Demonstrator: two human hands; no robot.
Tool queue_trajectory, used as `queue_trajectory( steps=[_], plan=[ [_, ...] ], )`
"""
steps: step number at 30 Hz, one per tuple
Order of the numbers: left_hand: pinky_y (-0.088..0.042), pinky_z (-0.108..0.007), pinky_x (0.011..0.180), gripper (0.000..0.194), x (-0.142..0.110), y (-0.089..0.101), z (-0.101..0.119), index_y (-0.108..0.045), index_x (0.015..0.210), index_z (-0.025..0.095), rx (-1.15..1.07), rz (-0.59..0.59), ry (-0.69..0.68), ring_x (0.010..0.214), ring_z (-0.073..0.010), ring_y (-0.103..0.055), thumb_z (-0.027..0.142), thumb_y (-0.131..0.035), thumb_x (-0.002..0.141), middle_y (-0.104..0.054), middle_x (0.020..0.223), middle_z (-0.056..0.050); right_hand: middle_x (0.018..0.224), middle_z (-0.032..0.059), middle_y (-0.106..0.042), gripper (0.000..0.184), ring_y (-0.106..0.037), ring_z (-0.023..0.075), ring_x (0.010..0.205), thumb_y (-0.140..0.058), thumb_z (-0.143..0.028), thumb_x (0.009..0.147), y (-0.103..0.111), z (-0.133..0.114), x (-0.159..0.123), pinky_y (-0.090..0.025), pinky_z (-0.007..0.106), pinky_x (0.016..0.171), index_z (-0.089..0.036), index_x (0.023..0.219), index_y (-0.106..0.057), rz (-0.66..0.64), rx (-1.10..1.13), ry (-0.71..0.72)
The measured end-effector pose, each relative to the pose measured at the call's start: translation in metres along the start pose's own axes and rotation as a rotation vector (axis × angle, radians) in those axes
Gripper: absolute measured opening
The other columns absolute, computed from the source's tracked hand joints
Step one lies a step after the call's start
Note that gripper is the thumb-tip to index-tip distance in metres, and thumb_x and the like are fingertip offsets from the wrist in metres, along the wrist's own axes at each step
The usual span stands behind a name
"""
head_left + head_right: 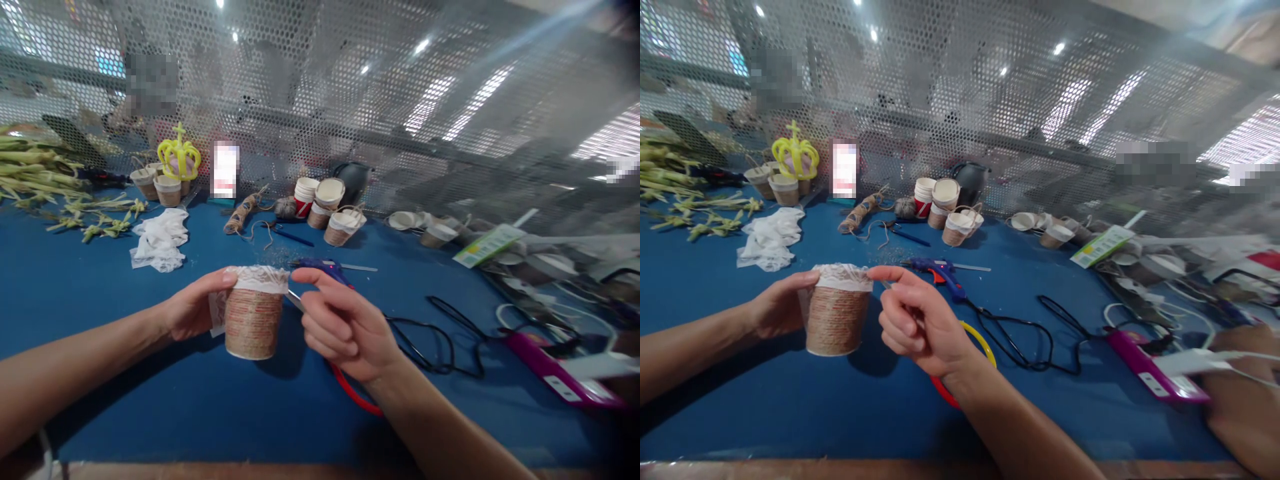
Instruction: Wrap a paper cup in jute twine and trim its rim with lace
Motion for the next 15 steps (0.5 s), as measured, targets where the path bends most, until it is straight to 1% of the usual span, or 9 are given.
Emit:
queue_trajectory(
  steps=[3, 5, 8, 10, 12, 13, 14, 15],
  plan=[
    [-0.046, -0.032, 0.078, 0.040, -0.001, -0.001, 0.000, -0.066, 0.095, 0.015, -0.008, -0.012, -0.002, 0.083, -0.0213, -0.062, 0.038, -0.072, 0.063, -0.071, 0.090, -0.006, 0.038, -0.0119, -0.034, 0.013, -0.015, 0.0024, 0.027, -0.049, -0.021, 0.077, -0.001, 0.000, 0.000, -0.013, 0.015, 0.029, -0.020, 0.087, -0.057, -0.022, 0.019, -0.015],
    [-0.047, -0.032, 0.078, 0.039, -0.001, -0.001, 0.001, -0.066, 0.095, 0.015, -0.011, -0.017, -0.010, 0.083, -0.0208, -0.062, 0.037, -0.071, 0.063, -0.071, 0.090, -0.006, 0.039, -0.0117, -0.034, 0.012, -0.014, 0.0021, 0.028, -0.049, -0.021, 0.077, 0.000, 0.000, 0.000, -0.012, 0.014, 0.029, -0.019, 0.084, -0.058, -0.016, 0.037, -0.023],
    [-0.046, -0.032, 0.080, 0.038, -0.002, -0.002, 0.001, -0.066, 0.096, 0.016, -0.026, -0.045, -0.012, 0.086, -0.0208, -0.062, 0.036, -0.071, 0.065, -0.070, 0.093, -0.006, 0.039, -0.0117, -0.033, 0.015, -0.014, 0.0021, 0.028, -0.048, -0.024, 0.078, 0.001, 0.001, 0.001, -0.013, 0.014, 0.029, -0.019, 0.087, -0.059, -0.017, 0.073, 0.005],
    [-0.045, -0.032, 0.080, 0.039, -0.002, -0.002, 0.001, -0.065, 0.097, 0.016, -0.015, -0.038, -0.014, 0.086, -0.0210, -0.061, 0.037, -0.071, 0.064, -0.070, 0.092, -0.006, 0.039, -0.0116, -0.034, 0.012, -0.014, 0.0020, 0.028, -0.049, -0.022, 0.078, 0.004, 0.004, 0.004, -0.013, 0.014, 0.029, -0.019, 0.085, -0.059, 0.001, 0.061, -0.008],
    [-0.044, -0.033, 0.079, 0.042, -0.001, 0.000, 0.002, -0.064, 0.096, 0.015, 0.012, 0.002, -0.018, 0.085, -0.0210, -0.060, 0.039, -0.072, 0.062, -0.069, 0.089, -0.006, 0.041, -0.0114, -0.034, 0.009, -0.015, 0.0018, 0.030, -0.049, -0.021, 0.078, 0.010, 0.004, 0.007, -0.012, 0.014, 0.029, -0.018, 0.082, -0.058, 0.076, 0.000, 0.005],
    [-0.044, -0.032, 0.078, 0.042, -0.001, 0.001, 0.003, -0.064, 0.094, 0.015, 0.032, 0.025, -0.021, 0.084, -0.0208, -0.060, 0.039, -0.073, 0.061, -0.069, 0.088, -0.006, 0.042, -0.0111, -0.034, 0.009, -0.016, 0.0019, 0.030, -0.050, -0.022, 0.078, 0.014, 0.002, 0.007, -0.013, 0.014, 0.030, -0.018, 0.080, -0.057, 0.143, -0.055, 0.049],
    [-0.044, -0.032, 0.076, 0.042, -0.001, 0.002, 0.003, -0.063, 0.092, 0.015, 0.059, 0.043, -0.023, 0.082, -0.0204, -0.059, 0.040, -0.073, 0.060, -0.068, 0.088, -0.006, 0.045, -0.0102, -0.037, 0.009, -0.021, 0.0022, 0.032, -0.050, -0.025, 0.079, 0.018, -0.003, 0.006, -0.016, 0.014, 0.031, -0.018, 0.080, -0.057, 0.222, -0.141, 0.122],
    [-0.043, -0.031, 0.074, 0.042, -0.001, 0.002, 0.004, -0.062, 0.090, 0.015, 0.095, 0.053, -0.024, 0.080, -0.0199, -0.059, 0.041, -0.074, 0.059, -0.067, 0.087, -0.006, 0.050, -0.0086, -0.042, 0.010, -0.029, 0.0030, 0.036, -0.052, -0.027, 0.080, 0.020, -0.010, 0.004, -0.023, 0.015, 0.033, -0.018, 0.081, -0.057, 0.296, -0.268, 0.215]
  ],
)
Point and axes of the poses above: each hand's wrist, its own x-axis towards the middle knuckle, its own y-axis out of the back of the hand, z = x × y, the point moved 5 cm from there along x, towards the middle knuckle
